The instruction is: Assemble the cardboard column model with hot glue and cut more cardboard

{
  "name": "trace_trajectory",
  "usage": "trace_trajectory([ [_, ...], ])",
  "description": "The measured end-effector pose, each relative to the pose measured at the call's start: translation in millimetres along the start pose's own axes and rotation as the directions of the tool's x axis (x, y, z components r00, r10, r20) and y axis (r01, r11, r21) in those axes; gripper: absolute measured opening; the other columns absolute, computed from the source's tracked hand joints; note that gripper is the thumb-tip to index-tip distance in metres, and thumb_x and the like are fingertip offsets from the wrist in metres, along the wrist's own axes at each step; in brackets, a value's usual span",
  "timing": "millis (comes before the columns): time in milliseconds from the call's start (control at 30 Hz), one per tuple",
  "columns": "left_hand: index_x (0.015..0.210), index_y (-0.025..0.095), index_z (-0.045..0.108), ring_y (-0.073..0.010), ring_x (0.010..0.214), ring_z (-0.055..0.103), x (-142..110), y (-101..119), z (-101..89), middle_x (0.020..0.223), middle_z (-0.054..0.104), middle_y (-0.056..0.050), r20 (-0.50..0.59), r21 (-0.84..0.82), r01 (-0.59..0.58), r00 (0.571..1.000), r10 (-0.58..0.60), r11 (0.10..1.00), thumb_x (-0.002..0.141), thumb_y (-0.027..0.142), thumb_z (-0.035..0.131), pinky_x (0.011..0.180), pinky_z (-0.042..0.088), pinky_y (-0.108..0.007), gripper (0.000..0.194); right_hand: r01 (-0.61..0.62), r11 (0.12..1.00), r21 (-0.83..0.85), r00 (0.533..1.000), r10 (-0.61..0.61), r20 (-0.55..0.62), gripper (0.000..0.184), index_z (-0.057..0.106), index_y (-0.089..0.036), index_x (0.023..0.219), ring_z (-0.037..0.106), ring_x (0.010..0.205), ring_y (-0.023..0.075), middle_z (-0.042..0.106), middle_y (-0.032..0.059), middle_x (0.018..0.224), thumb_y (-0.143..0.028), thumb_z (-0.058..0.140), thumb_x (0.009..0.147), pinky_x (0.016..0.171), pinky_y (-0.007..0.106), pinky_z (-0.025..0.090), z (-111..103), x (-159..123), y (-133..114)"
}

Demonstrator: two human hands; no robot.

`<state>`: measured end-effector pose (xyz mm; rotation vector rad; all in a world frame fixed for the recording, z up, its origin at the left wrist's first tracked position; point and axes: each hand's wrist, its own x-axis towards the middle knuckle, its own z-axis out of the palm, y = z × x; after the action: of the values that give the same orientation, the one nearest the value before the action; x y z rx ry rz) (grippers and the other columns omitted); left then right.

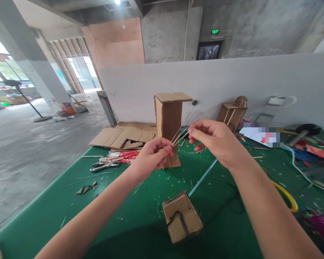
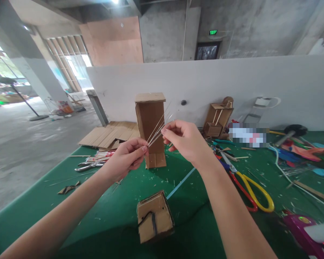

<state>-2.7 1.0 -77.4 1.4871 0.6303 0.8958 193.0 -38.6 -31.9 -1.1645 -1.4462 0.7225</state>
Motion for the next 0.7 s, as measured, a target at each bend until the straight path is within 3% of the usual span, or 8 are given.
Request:
trace_trajectory([
  [200, 0.091, 0.017, 0.056, 0.0004, 0.044, 0.039, 0.1, -0.3, 2.3, 0.074, 0.058, 0.003, -0.006, 0.001, -0.022, 1.0, 0.022, 1.0, 0.084, 0.035, 0.063, 0.034, 0.026, -0.01, 0.02, -0.017, 0.997, 0.073, 0.999, 0.014, 0.041, 0.022, 0.06, -0.02, 0.08, 0.061, 0.077, 0.0156, 0.062, 0.0041, 0.079, -0.042, 0.06, 0.083, 0.055, 0.025, 0.054, 8.8, 0.8, 2.6],
  [300, 0.09, 0.017, 0.053, -0.0006, 0.044, 0.046, 0.2, 1.3, 3.8, 0.079, 0.061, 0.002, -0.01, -0.013, -0.028, 1.0, 0.028, 1.0, 0.085, 0.035, 0.062, 0.032, 0.03, -0.011, 0.02, 0.082, 0.954, 0.288, 0.987, -0.038, -0.155, 0.019, 0.05, -0.023, 0.076, 0.06, 0.073, 0.0139, 0.058, -0.0002, 0.075, -0.039, 0.055, 0.084, 0.06, 0.028, 0.054, 13.4, 5.5, 6.1],
  [433, 0.091, 0.018, 0.05, -0.0079, 0.055, 0.062, -1.8, 4.1, 7.3, 0.083, 0.063, 0.0, 0.035, 0.004, 0.012, 0.999, -0.012, 1.0, 0.085, 0.035, 0.061, 0.034, 0.042, -0.014, 0.021, 0.383, 0.797, 0.467, 0.842, -0.094, -0.532, 0.018, 0.04, -0.026, 0.073, 0.037, 0.046, 0.0085, 0.029, -0.0083, 0.055, -0.032, 0.054, 0.082, 0.048, 0.023, 0.04, 8.1, 7.3, -0.2],
  [567, 0.09, 0.017, 0.05, -0.0133, 0.072, 0.069, -3.6, 6.3, 10.2, 0.08, 0.063, -0.001, 0.032, 0.049, 0.01, 0.999, -0.012, 0.999, 0.087, 0.032, 0.057, 0.05, 0.057, -0.021, 0.017, 0.442, 0.721, 0.534, 0.753, 0.025, -0.657, 0.016, 0.04, -0.025, 0.068, 0.015, 0.04, 0.0082, 0.017, -0.0075, 0.054, -0.024, 0.052, 0.078, 0.037, 0.026, 0.014, -16.7, -3.0, -21.2],
  [633, 0.09, 0.017, 0.051, -0.012, 0.071, 0.068, -3.6, 7.5, 10.3, 0.077, 0.063, -0.001, -0.013, 0.103, -0.028, 0.999, 0.029, 0.994, 0.087, 0.029, 0.056, 0.053, 0.056, -0.02, 0.013, 0.441, 0.736, 0.514, 0.707, 0.067, -0.704, 0.016, 0.042, -0.025, 0.066, 0.011, 0.04, 0.0091, 0.015, -0.0066, 0.054, -0.022, 0.047, 0.08, 0.038, 0.029, 0.009, -33.5, -10.5, -31.5],
  [667, 0.09, 0.017, 0.051, -0.0106, 0.068, 0.066, -3.5, 8.2, 9.9, 0.076, 0.063, -0.001, -0.036, 0.141, -0.049, 0.998, 0.054, 0.989, 0.087, 0.028, 0.055, 0.051, 0.054, -0.018, 0.012, 0.433, 0.787, 0.44, 0.692, 0.022, -0.721, 0.016, 0.044, -0.026, 0.066, 0.01, 0.04, 0.0099, 0.015, -0.0062, 0.055, -0.024, 0.045, 0.082, 0.038, 0.03, 0.008, -41.2, -14.0, -35.7],
  [700, 0.089, 0.017, 0.051, -0.0091, 0.064, 0.065, -3.4, 8.8, 9.4, 0.076, 0.064, -0.001, -0.055, 0.181, -0.067, 0.995, 0.078, 0.981, 0.088, 0.027, 0.054, 0.049, 0.051, -0.017, 0.01, 0.396, 0.866, 0.305, 0.706, -0.074, -0.705, 0.017, 0.045, -0.028, 0.069, 0.009, 0.041, 0.0114, 0.014, -0.0059, 0.055, -0.029, 0.043, 0.085, 0.039, 0.031, 0.009, -47.3, -16.9, -39.1],
])
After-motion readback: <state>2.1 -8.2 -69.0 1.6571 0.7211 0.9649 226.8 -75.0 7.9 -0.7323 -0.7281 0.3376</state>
